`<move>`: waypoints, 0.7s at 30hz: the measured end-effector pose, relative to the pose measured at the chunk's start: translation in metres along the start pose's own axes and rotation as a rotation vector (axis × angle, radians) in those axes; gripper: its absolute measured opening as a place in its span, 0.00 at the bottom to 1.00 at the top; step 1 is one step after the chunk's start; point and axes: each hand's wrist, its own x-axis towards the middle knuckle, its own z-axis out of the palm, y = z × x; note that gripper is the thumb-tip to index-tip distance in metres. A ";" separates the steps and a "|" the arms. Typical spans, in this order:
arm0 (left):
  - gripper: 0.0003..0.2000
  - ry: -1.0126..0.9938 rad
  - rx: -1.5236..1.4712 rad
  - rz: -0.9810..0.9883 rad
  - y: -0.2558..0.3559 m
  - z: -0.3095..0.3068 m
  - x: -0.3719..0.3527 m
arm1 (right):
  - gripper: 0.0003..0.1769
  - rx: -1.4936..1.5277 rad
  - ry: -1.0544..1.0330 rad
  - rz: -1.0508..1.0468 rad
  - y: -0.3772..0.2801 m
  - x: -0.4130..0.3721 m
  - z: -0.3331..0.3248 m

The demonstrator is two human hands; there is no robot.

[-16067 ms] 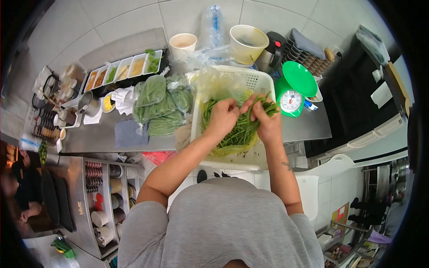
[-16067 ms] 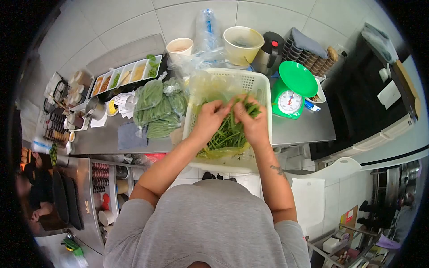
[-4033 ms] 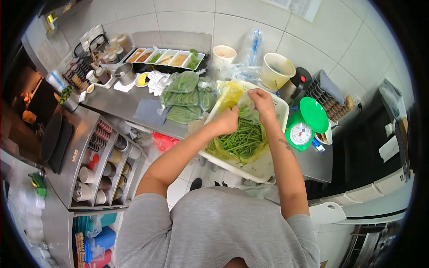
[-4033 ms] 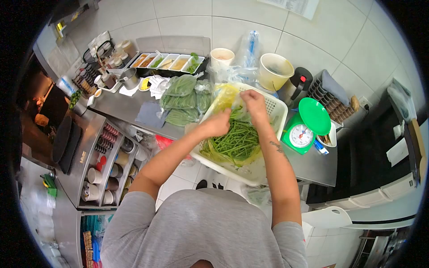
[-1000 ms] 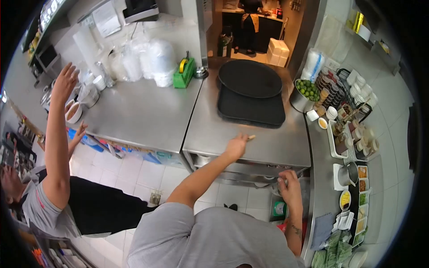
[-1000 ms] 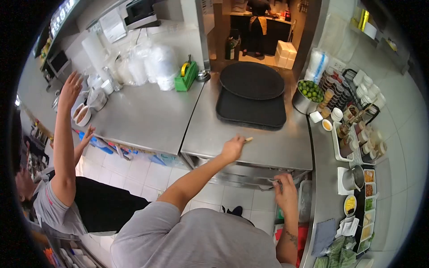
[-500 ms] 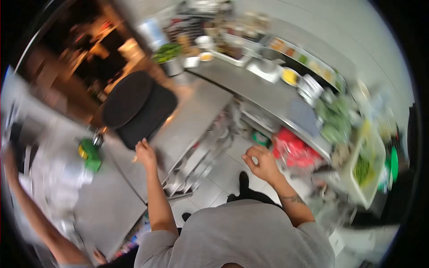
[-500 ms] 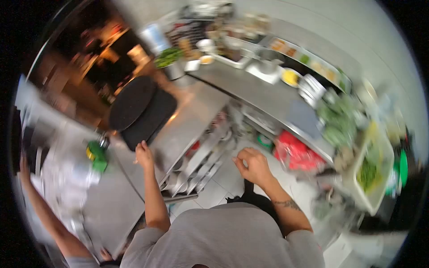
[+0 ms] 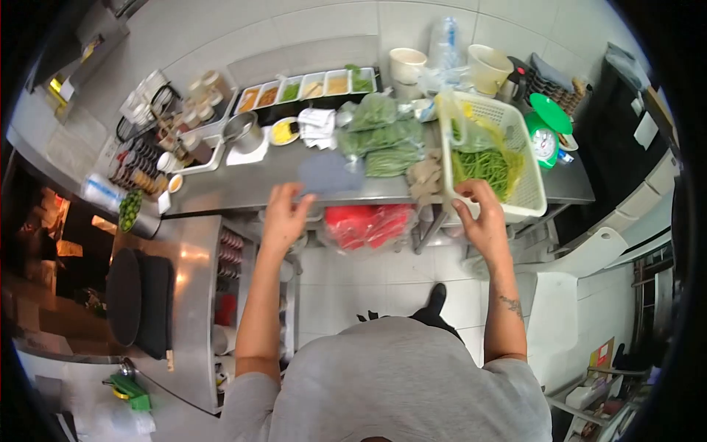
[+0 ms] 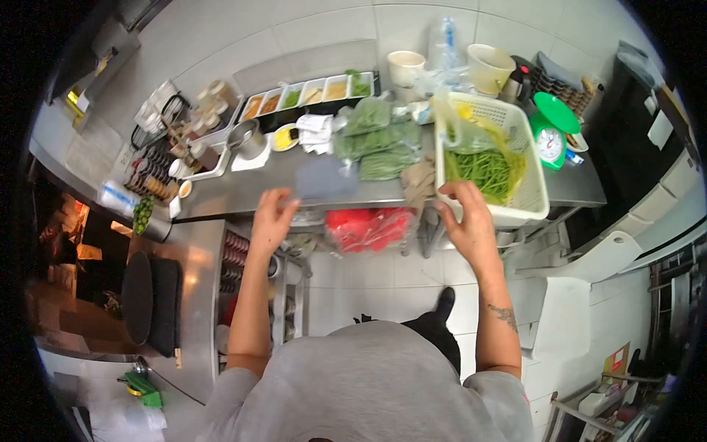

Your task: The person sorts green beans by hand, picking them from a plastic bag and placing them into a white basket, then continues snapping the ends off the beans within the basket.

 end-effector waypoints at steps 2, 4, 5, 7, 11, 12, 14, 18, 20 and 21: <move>0.18 -0.100 -0.077 0.121 0.061 0.048 0.032 | 0.18 -0.046 -0.008 0.057 0.032 0.011 -0.035; 0.23 -0.121 -0.097 0.256 0.113 0.109 0.065 | 0.20 -0.064 -0.062 0.103 0.066 0.022 -0.066; 0.25 -0.096 -0.071 0.341 0.134 0.142 0.081 | 0.20 -0.062 -0.079 0.115 0.082 0.028 -0.080; 0.23 0.055 0.253 0.529 0.168 0.206 0.107 | 0.20 -0.033 -0.135 0.194 0.109 0.041 -0.107; 0.15 -0.342 0.647 0.547 0.175 0.296 0.179 | 0.16 0.039 -0.218 0.223 0.181 0.065 -0.138; 0.14 -0.271 0.571 0.536 0.183 0.304 0.195 | 0.15 0.041 -0.238 0.240 0.197 0.072 -0.140; 0.11 -0.135 0.427 0.513 0.207 0.301 0.225 | 0.13 0.053 -0.276 0.277 0.229 0.087 -0.136; 0.08 0.180 0.332 0.471 0.265 0.249 0.260 | 0.14 0.078 -0.333 0.283 0.282 0.127 -0.098; 0.09 0.339 0.302 0.589 0.269 0.238 0.268 | 0.17 -0.050 -0.306 0.255 0.290 0.151 -0.073; 0.09 0.413 0.285 0.651 0.268 0.235 0.270 | 0.18 -0.113 -0.290 0.246 0.293 0.161 -0.058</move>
